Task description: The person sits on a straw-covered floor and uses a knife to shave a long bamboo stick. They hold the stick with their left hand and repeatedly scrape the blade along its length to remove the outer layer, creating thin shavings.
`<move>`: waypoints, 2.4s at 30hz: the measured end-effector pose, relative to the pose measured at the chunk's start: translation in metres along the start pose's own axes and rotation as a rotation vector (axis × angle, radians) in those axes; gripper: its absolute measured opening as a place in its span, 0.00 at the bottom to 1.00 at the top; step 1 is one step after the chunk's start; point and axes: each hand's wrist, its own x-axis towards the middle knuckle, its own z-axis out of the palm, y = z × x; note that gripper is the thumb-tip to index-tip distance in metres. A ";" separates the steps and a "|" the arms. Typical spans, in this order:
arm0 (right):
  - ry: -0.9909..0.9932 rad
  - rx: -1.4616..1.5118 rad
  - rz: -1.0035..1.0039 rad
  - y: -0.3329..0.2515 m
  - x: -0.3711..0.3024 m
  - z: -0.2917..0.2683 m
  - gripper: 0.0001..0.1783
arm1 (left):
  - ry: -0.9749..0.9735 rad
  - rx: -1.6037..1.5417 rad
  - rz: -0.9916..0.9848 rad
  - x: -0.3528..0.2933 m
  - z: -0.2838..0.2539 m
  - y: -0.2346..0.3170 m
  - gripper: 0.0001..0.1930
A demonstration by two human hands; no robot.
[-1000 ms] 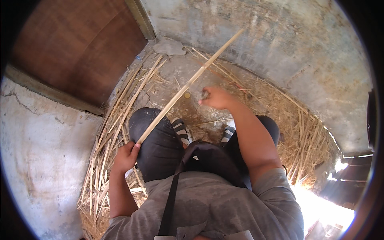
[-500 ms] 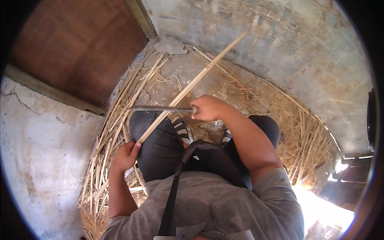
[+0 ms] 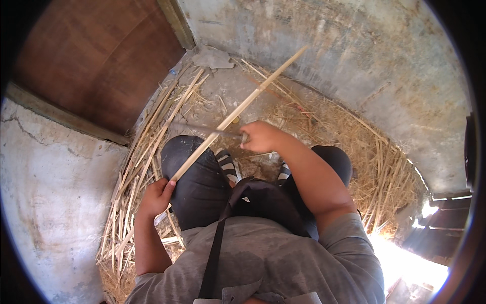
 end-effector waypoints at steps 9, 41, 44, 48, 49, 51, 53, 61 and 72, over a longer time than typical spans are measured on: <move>0.148 0.419 0.519 0.031 -0.010 -0.049 0.34 | 0.034 -0.015 0.015 -0.001 0.004 -0.004 0.26; -0.088 0.033 -0.066 -0.021 -0.002 -0.005 0.27 | 0.040 0.020 0.018 0.000 0.004 -0.006 0.26; -0.063 0.064 -0.022 -0.011 0.000 -0.012 0.29 | 0.036 -0.024 0.017 0.000 0.006 -0.005 0.26; 0.122 0.089 0.205 0.024 -0.008 -0.032 0.32 | 0.046 -0.033 0.025 0.000 0.007 -0.003 0.26; 0.142 0.152 0.257 0.032 -0.009 -0.034 0.33 | 0.039 -0.032 0.025 0.001 0.007 -0.003 0.26; 0.182 0.278 0.358 0.042 -0.011 -0.037 0.35 | 0.033 -0.028 0.024 0.001 0.006 -0.002 0.26; 0.196 0.165 0.316 0.039 -0.011 -0.034 0.36 | 0.034 -0.022 0.020 0.001 0.005 -0.001 0.26; -0.098 0.065 0.038 0.001 0.001 -0.008 0.35 | 0.026 0.009 0.032 0.004 0.004 -0.008 0.26; 0.258 0.200 0.374 0.045 -0.011 -0.036 0.36 | 0.036 -0.002 0.026 0.003 0.004 -0.002 0.25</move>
